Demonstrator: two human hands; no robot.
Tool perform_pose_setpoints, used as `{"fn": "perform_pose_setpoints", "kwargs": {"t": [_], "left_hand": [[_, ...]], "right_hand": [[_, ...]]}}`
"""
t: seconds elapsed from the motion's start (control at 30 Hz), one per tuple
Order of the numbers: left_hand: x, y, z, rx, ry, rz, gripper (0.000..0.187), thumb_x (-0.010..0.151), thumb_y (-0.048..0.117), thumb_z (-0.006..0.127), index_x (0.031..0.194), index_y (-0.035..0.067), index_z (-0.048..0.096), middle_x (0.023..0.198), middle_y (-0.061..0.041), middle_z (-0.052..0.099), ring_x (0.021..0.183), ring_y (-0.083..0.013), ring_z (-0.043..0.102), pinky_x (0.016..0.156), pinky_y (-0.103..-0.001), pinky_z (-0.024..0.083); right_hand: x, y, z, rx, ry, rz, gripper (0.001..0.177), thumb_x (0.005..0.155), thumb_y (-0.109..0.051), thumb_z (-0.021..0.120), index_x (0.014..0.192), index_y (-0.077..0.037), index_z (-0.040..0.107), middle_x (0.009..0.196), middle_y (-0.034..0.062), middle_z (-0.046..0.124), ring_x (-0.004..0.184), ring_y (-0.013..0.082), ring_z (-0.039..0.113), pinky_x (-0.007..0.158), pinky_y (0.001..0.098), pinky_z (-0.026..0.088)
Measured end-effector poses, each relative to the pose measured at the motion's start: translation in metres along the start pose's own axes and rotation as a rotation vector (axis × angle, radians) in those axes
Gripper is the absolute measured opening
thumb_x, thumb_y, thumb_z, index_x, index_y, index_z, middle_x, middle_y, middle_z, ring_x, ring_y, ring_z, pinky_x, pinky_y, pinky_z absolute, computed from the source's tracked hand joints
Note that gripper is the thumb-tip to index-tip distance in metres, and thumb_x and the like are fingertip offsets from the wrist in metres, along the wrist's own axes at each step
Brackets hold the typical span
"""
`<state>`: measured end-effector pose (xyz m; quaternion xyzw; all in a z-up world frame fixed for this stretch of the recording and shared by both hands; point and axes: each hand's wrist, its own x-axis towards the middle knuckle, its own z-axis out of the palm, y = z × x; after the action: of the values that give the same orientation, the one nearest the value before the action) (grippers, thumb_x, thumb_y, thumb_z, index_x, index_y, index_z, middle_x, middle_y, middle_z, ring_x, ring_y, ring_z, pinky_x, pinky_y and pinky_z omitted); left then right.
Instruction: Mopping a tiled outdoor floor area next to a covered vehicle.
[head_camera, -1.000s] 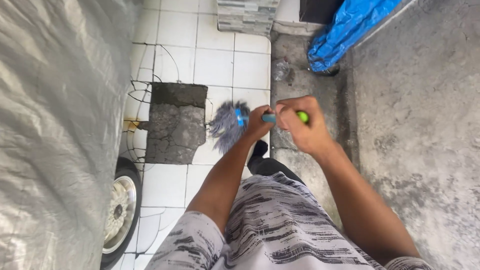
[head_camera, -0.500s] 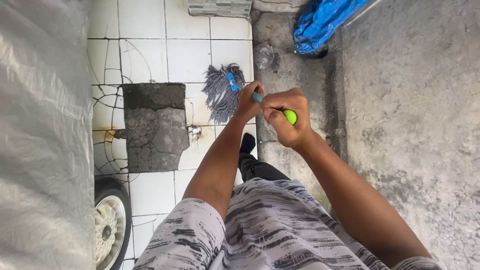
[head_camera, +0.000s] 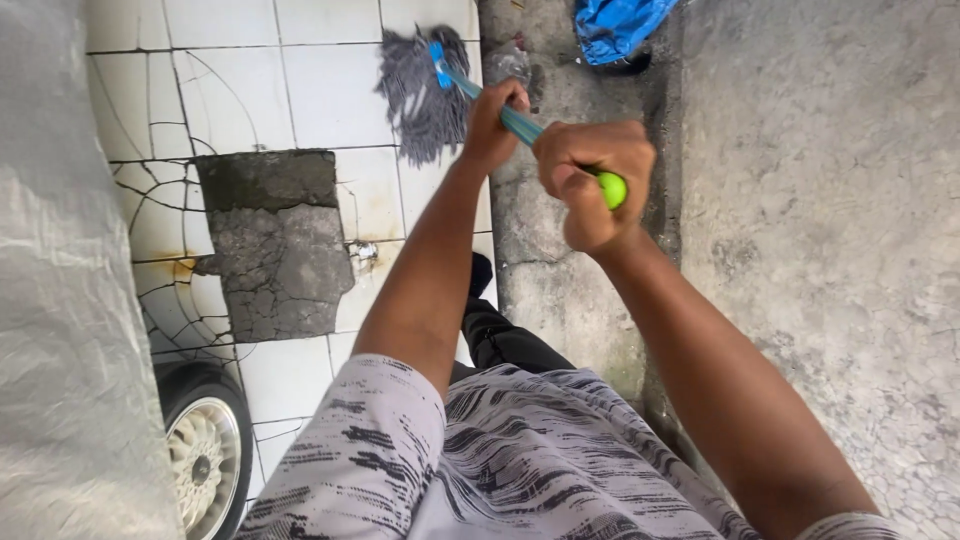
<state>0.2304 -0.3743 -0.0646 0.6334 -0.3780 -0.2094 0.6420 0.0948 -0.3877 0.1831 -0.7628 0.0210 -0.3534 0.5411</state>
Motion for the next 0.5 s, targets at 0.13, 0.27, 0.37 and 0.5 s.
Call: {"fn": "perform_pose_setpoints", "kwargs": {"t": [0.13, 0.27, 0.37, 0.5], "left_hand": [[0.016, -0.035, -0.001, 0.178, -0.082, 0.087, 0.011, 0.090, 0.012, 0.064, 0.087, 0.007, 0.054, 0.082, -0.013, 0.062, 0.083, -0.0339, 0.066, 0.075, -0.046, 0.050], [0.018, -0.042, -0.003, 0.481, -0.070, 0.206, 0.031, 0.076, 0.009, 0.074, 0.101, 0.012, 0.057, 0.107, -0.011, 0.064, 0.111, -0.0400, 0.057, 0.088, -0.052, 0.045], [-0.010, -0.034, -0.004, 0.451, -0.146, 0.166, 0.037, 0.077, 0.006, 0.075, 0.107, 0.014, 0.055, 0.119, -0.010, 0.062, 0.122, -0.0375, 0.057, 0.102, -0.050, 0.045], [-0.055, -0.015, 0.006, 0.451, -0.110, 0.236, 0.046, 0.073, 0.005, 0.076, 0.113, 0.016, 0.056, 0.133, -0.012, 0.058, 0.132, -0.0418, 0.052, 0.105, -0.051, 0.042]], "right_hand": [[0.001, 0.015, -0.012, -0.068, -0.087, 0.050, 0.027, 0.085, -0.017, 0.050, 0.064, -0.004, 0.040, 0.059, 0.0067, 0.046, 0.052, 0.0178, 0.046, 0.049, 0.0325, 0.037], [-0.009, 0.025, -0.019, -0.078, -0.079, 0.087, 0.019, 0.077, -0.014, 0.049, 0.065, -0.003, 0.041, 0.061, 0.0075, 0.045, 0.054, 0.0187, 0.043, 0.055, 0.0364, 0.038], [-0.027, 0.014, -0.015, -0.090, -0.075, 0.116, 0.020, 0.077, -0.014, 0.049, 0.062, -0.005, 0.039, 0.058, 0.0056, 0.044, 0.051, 0.0174, 0.040, 0.053, 0.0347, 0.036], [-0.053, -0.024, -0.024, -0.062, -0.069, 0.127, 0.022, 0.077, -0.015, 0.048, 0.058, -0.007, 0.039, 0.054, 0.0028, 0.042, 0.046, 0.0151, 0.037, 0.048, 0.0320, 0.030]]}}
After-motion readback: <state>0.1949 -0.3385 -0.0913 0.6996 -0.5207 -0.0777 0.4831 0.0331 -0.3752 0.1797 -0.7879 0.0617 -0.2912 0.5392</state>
